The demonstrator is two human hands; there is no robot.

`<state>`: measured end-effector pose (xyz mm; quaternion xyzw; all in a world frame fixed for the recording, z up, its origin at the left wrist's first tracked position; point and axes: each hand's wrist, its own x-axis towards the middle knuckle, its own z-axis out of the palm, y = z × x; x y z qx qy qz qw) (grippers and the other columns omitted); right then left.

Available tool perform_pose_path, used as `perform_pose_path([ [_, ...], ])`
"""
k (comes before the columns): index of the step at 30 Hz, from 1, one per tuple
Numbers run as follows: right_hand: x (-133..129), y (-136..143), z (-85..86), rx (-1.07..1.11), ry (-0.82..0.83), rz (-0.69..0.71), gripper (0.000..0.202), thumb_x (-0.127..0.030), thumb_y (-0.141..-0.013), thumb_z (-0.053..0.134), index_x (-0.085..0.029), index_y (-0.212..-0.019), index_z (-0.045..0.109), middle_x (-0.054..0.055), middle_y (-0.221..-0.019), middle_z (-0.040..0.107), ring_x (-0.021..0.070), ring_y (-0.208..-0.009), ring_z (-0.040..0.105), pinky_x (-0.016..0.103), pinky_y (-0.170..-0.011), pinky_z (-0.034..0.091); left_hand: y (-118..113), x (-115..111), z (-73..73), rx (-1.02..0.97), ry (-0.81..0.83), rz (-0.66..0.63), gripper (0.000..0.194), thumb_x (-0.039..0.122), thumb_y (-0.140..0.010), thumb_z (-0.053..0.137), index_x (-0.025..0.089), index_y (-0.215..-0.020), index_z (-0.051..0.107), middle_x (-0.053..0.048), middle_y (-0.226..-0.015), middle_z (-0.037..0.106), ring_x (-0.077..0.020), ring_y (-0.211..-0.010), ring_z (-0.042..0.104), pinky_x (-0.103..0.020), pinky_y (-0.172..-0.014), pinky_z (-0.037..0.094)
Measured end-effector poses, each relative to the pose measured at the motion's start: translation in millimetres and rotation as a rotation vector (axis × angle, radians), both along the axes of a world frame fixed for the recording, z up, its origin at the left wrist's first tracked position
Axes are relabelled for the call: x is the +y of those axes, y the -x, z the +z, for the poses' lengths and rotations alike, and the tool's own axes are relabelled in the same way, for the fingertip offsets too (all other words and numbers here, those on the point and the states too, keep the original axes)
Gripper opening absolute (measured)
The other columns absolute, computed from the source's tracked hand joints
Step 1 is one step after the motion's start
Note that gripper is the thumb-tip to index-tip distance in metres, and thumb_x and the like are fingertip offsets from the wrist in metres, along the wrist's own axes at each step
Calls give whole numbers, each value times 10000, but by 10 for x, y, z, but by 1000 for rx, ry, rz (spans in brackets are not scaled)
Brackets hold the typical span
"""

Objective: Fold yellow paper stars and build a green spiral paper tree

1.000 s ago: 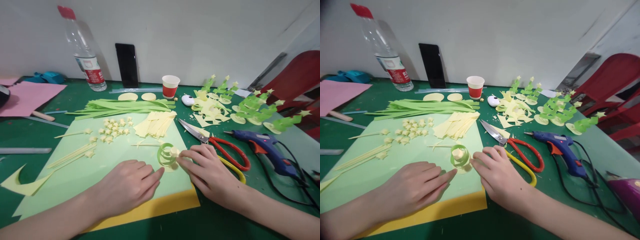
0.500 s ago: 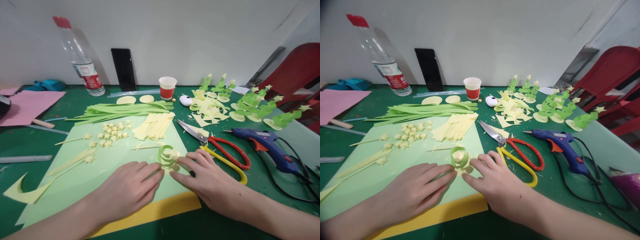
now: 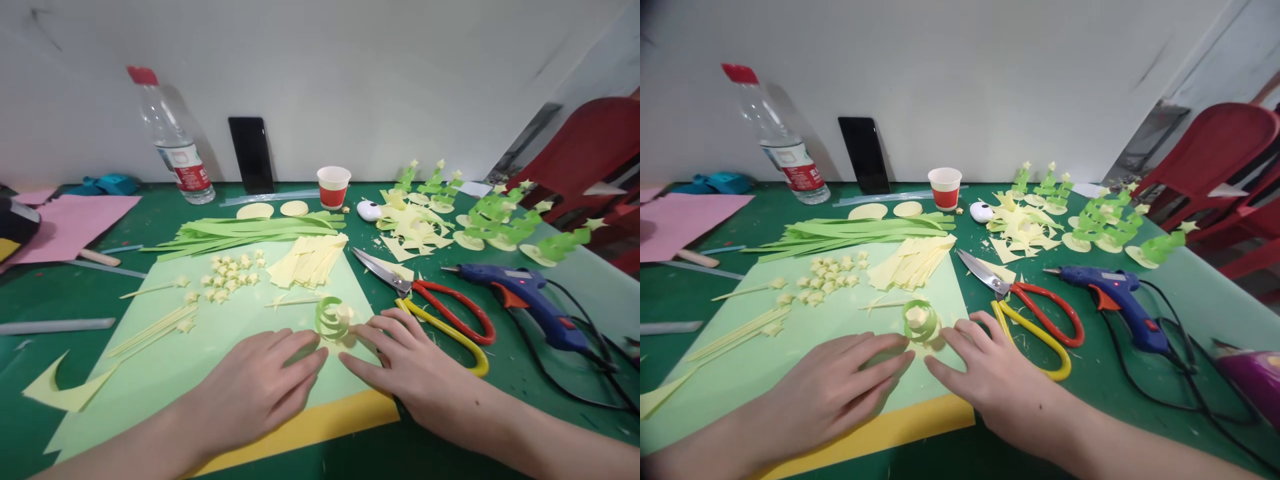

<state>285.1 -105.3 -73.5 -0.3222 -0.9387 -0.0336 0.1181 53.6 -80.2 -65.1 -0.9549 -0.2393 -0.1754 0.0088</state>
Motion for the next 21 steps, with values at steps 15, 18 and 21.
perform_pose_path([
  [15,-19,-5,167,567,-41,-186,295,4,-775,348,-168,-542,408,8,-565,516,120,-578,441,264,-530,374,-1,-30,33,-159,-7,3,306,126,-889,309,142,-723,566,-37,-631,580,-133,-541,467,-243,-451,375],
  [18,-8,-36,216,606,-59,-194,289,6,-778,346,-171,-553,389,3,-558,505,117,-578,438,265,-530,379,2,-27,20,-166,47,24,305,148,-895,308,149,-732,566,-28,-619,575,-133,-529,474,-239,-448,377],
  [21,58,-95,251,607,-76,-206,271,9,-780,353,-180,-590,393,1,-575,507,123,-593,453,272,-537,387,45,16,59,-198,122,80,319,157,-908,274,161,-748,551,-9,-608,564,-118,-513,495,-213,-448,406],
])
